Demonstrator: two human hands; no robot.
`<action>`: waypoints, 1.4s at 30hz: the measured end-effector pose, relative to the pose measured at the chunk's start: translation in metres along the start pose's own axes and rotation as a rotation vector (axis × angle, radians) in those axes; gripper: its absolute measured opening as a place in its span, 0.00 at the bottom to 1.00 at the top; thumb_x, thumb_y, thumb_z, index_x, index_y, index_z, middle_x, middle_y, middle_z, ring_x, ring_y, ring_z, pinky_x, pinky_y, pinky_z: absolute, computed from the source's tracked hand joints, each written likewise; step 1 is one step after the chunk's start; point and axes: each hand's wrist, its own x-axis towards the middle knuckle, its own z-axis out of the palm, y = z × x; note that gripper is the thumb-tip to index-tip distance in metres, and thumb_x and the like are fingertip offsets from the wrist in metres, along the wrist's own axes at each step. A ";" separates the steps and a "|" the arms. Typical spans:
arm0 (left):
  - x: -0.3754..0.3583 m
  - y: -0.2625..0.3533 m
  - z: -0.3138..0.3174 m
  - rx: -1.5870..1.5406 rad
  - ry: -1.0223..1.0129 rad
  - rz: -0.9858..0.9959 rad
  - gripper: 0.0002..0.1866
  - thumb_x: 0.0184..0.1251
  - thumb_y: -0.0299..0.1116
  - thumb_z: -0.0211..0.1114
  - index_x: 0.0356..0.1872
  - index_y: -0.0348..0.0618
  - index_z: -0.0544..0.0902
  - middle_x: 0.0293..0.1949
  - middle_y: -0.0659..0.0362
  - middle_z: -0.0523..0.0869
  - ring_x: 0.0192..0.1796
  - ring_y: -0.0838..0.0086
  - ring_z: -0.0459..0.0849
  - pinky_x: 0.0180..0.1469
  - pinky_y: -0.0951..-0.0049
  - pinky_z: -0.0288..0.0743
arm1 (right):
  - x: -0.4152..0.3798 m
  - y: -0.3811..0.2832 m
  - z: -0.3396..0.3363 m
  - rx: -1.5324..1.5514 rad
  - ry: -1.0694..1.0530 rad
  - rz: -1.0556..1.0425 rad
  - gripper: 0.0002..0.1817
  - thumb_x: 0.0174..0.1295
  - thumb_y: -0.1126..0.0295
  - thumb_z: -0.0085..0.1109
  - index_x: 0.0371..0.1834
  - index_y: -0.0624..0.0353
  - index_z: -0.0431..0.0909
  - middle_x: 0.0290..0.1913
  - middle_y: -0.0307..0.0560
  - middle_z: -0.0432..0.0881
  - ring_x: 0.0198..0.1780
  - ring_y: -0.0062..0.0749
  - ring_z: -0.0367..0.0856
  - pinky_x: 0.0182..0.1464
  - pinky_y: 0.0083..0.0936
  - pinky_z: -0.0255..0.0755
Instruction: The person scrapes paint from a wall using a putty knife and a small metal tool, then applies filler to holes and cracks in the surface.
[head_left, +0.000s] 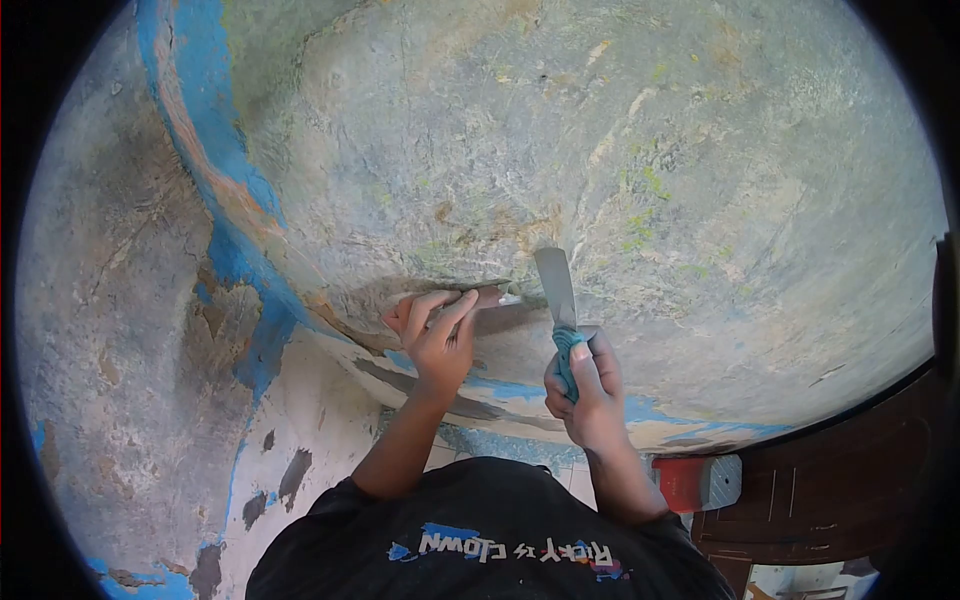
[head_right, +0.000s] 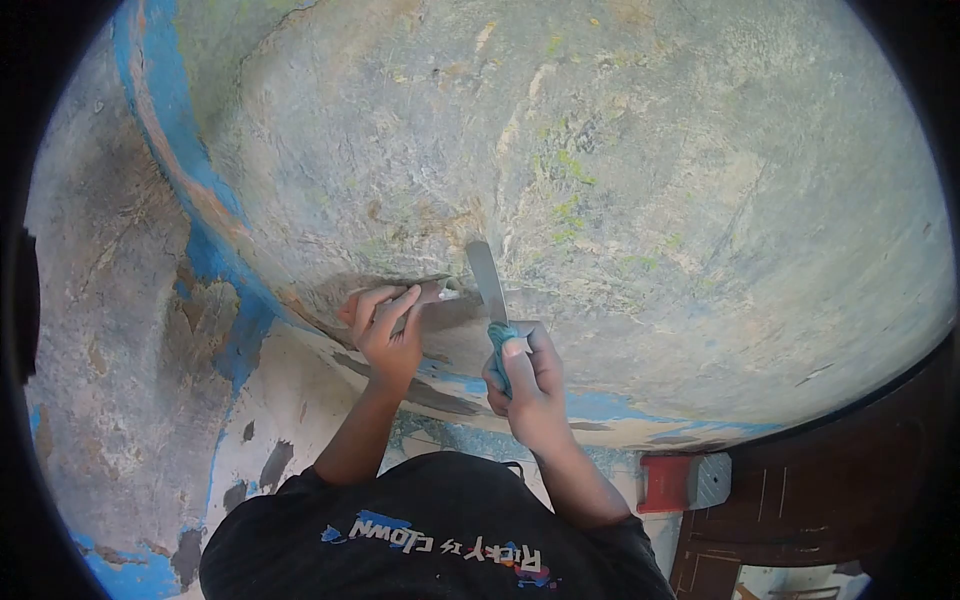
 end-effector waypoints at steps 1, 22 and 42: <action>-0.001 0.000 0.001 -0.002 0.005 -0.009 0.18 0.51 0.26 0.80 0.45 0.59 0.94 0.44 0.69 0.84 0.46 0.67 0.78 0.58 0.59 0.59 | 0.001 0.002 0.002 -0.001 0.012 -0.011 0.11 0.83 0.57 0.46 0.54 0.51 0.68 0.25 0.38 0.71 0.17 0.13 0.60 0.19 0.16 0.53; 0.046 0.030 -0.008 -0.034 0.098 0.084 0.19 0.49 0.27 0.83 0.45 0.48 0.91 0.39 0.63 0.89 0.41 0.72 0.85 0.53 0.63 0.64 | -0.049 0.048 -0.042 0.080 0.207 0.023 0.09 0.83 0.56 0.44 0.52 0.47 0.68 0.25 0.40 0.68 0.16 0.17 0.58 0.18 0.16 0.51; 0.077 0.056 0.022 -0.083 0.155 0.271 0.19 0.44 0.27 0.83 0.40 0.61 0.93 0.42 0.75 0.86 0.46 0.70 0.77 0.54 0.65 0.61 | -0.067 0.052 -0.057 0.051 0.415 0.011 0.09 0.83 0.56 0.46 0.46 0.47 0.64 0.25 0.39 0.68 0.16 0.17 0.57 0.17 0.17 0.50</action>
